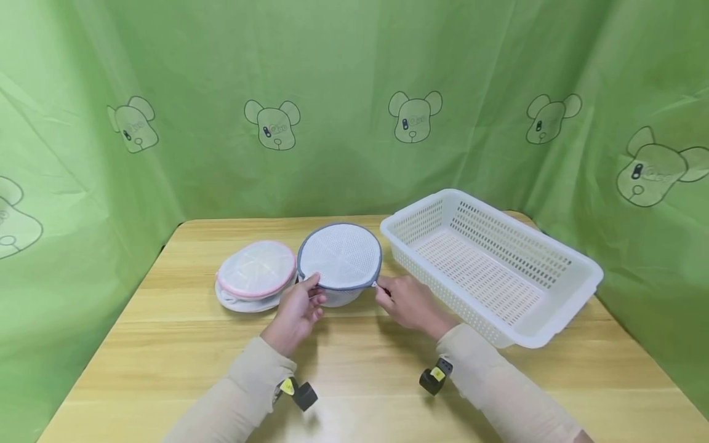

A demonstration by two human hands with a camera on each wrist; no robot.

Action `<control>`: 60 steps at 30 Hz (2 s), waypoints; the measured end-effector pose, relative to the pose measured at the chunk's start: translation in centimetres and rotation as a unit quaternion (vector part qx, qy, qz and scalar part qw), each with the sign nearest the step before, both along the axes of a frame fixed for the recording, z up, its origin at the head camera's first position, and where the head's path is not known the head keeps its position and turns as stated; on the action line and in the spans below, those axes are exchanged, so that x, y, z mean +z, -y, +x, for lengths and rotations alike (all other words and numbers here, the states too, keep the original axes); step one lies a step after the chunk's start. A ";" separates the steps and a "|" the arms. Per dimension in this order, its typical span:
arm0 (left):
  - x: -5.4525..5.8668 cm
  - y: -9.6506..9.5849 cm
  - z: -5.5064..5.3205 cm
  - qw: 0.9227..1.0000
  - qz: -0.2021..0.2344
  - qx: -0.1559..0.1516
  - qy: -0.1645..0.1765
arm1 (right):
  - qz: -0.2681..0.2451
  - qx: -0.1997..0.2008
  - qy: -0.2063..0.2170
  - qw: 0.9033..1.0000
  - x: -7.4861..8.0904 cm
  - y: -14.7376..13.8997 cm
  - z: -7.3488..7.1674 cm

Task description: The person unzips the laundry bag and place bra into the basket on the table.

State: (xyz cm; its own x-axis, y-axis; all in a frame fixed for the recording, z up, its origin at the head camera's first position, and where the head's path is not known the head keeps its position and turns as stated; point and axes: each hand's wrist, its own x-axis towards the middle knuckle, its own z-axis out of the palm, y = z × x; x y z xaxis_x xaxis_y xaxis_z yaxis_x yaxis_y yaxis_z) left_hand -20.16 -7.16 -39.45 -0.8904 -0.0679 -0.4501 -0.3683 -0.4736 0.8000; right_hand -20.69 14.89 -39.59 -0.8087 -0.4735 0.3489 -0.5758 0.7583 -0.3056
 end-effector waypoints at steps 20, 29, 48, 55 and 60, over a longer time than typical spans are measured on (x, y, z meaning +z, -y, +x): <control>0.1 1.0 -0.2 1.000 0.012 0.013 0.006 | 0.002 -0.010 0.008 1.000 0.1 -0.3 0.0; 0.3 1.2 -0.1 1.000 0.006 0.007 0.004 | 0.008 -0.012 0.017 1.000 0.3 -0.4 0.0; 0.7 1.8 -0.2 1.000 -0.006 0.009 0.018 | 0.006 -0.018 0.006 1.000 0.7 -1.3 -0.3; 0.9 1.8 -0.1 1.000 -0.007 0.011 0.022 | 0.007 -0.008 -0.001 1.000 0.7 -1.4 -0.2; 0.7 1.6 -0.4 1.000 -0.001 0.010 0.019 | 0.002 -0.007 0.008 1.000 0.7 -1.1 0.1</control>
State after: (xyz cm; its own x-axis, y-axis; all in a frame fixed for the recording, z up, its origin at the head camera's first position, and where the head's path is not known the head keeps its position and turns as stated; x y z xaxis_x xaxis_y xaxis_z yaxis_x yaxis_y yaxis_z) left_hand -20.52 -8.75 -38.72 -0.8711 -0.0865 -0.4834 -0.3893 -0.4786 0.7870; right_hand -20.60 16.02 -38.84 -0.8210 -0.4625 0.3348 -0.5598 0.7677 -0.3120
